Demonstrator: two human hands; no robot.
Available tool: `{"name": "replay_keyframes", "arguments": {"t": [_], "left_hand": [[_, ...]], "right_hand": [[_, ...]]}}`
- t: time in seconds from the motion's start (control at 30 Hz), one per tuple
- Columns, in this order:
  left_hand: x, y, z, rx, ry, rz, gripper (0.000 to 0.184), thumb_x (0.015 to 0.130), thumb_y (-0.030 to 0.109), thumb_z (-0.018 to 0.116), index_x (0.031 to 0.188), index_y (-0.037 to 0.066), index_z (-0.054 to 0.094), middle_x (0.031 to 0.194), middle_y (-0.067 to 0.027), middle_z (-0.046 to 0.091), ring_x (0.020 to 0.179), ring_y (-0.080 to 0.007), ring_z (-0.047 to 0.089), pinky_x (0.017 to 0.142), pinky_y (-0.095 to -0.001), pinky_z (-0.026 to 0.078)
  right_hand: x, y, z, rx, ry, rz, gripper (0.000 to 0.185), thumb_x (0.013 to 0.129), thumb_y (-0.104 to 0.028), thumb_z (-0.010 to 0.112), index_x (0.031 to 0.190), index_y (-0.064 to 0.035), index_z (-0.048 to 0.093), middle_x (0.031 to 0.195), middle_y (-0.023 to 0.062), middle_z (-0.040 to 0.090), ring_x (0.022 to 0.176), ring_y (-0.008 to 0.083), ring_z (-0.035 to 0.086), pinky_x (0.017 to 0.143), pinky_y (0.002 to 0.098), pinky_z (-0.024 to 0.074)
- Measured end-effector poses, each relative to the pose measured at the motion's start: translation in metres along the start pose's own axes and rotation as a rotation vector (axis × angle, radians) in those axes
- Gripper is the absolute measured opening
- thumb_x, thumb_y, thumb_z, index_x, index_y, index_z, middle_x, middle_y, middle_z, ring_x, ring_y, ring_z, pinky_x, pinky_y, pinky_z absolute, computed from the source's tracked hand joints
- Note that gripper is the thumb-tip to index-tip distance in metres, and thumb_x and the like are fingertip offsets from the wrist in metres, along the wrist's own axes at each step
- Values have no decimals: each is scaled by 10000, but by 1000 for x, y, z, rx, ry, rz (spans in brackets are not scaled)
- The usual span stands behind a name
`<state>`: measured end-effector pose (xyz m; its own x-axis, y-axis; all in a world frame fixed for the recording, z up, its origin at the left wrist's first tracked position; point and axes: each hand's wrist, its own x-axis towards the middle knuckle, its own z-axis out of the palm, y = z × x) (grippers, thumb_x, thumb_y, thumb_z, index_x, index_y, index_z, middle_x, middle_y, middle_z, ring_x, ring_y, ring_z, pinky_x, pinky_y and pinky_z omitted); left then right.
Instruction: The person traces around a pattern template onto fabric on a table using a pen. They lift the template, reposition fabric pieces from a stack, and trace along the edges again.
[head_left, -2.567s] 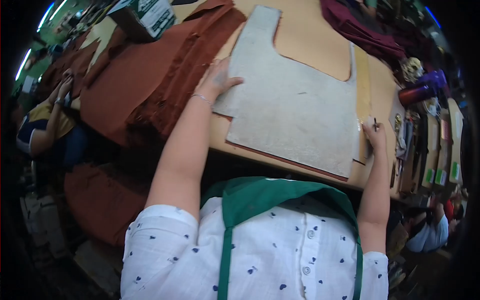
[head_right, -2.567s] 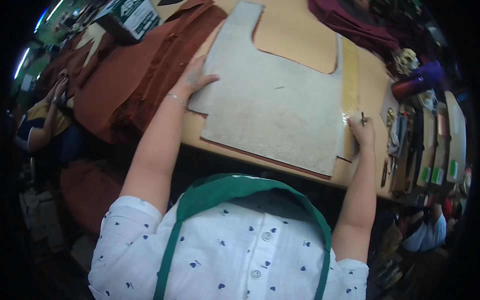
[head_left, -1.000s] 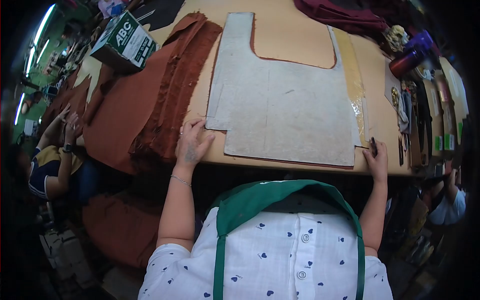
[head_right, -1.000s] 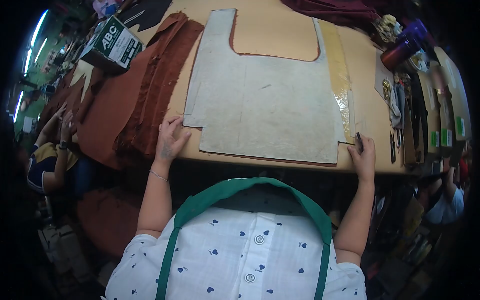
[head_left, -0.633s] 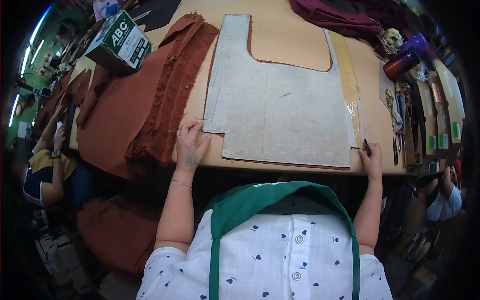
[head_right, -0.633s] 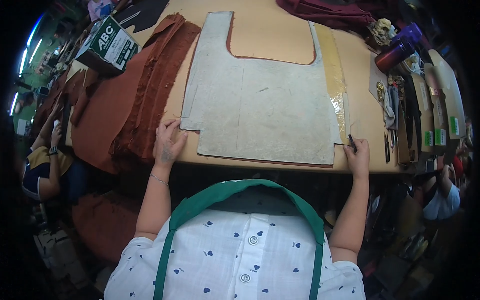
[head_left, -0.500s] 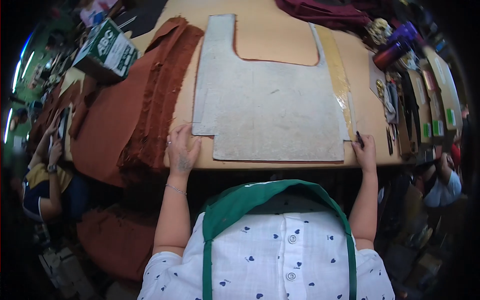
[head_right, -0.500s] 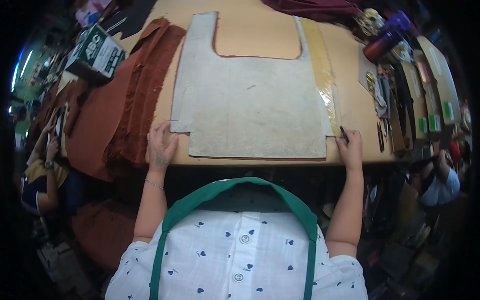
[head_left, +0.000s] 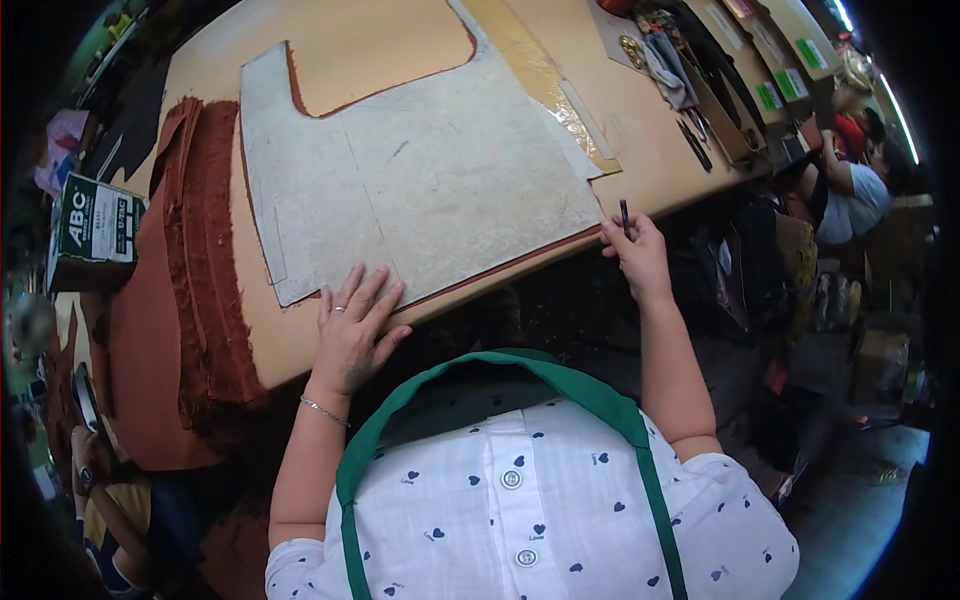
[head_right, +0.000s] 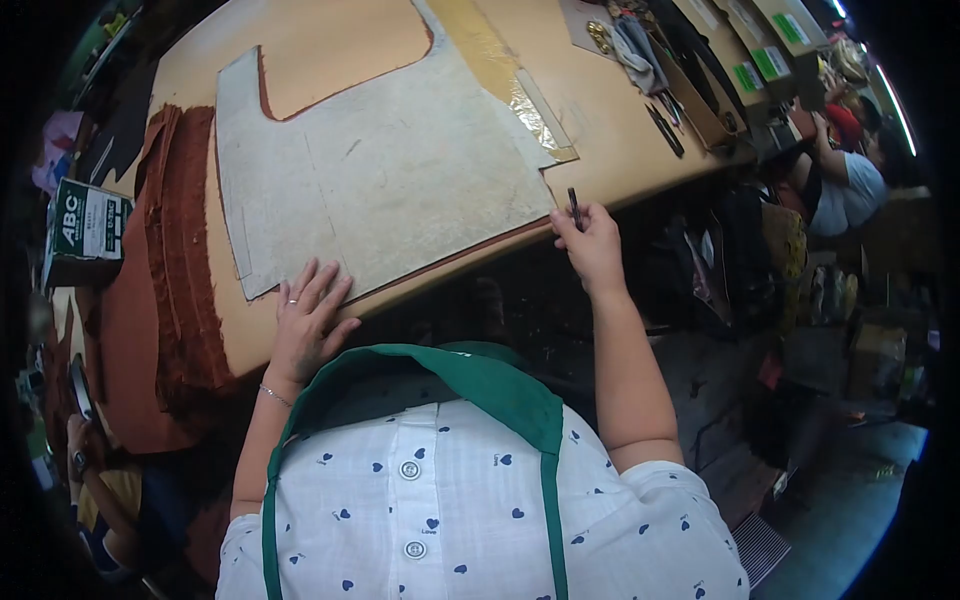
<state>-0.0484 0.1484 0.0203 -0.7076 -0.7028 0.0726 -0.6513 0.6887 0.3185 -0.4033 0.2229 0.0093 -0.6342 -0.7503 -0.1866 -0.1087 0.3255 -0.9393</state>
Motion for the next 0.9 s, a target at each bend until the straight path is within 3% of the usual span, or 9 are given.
{"name": "replay_keyframes", "arguments": {"t": [0.17, 0.3, 0.47, 0.9], "left_hand": [[0, 1, 2, 35, 31, 13, 432, 764, 335, 600, 1169, 205, 521, 1288, -33, 420, 1238, -261, 332, 948, -553, 255], [0, 0, 7, 28, 69, -4, 347, 804, 274, 562, 1146, 220, 539, 1268, -21, 441, 1226, -250, 352, 947, -546, 255], [0, 0, 9, 1, 105, -23, 305, 815, 219, 549, 1120, 229, 554, 1241, -8, 462, 1210, -236, 374, 946, -536, 260], [1, 0, 8, 0, 131, -22, 290, 814, 228, 552, 1103, 223, 564, 1230, 0, 469, 1212, -222, 366, 953, -519, 263]], "right_hand": [[7, 11, 6, -340, 122, -121, 267, 748, -204, 668, 806, 30, 553, 667, 64, 567, 594, 91, 528, 520, 223, 428], [1, -8, 12, -164, 93, 29, 262, 738, -183, 672, 814, 43, 563, 640, 53, 555, 530, 93, 512, 503, 231, 413], [4, -6, 12, -58, 92, 24, 253, 734, -153, 676, 821, 55, 561, 638, 47, 564, 530, 92, 516, 504, 226, 414], [6, -13, 12, 105, 107, 149, 210, 736, -128, 674, 834, 32, 578, 649, 34, 568, 526, 84, 517, 475, 195, 386]]}}
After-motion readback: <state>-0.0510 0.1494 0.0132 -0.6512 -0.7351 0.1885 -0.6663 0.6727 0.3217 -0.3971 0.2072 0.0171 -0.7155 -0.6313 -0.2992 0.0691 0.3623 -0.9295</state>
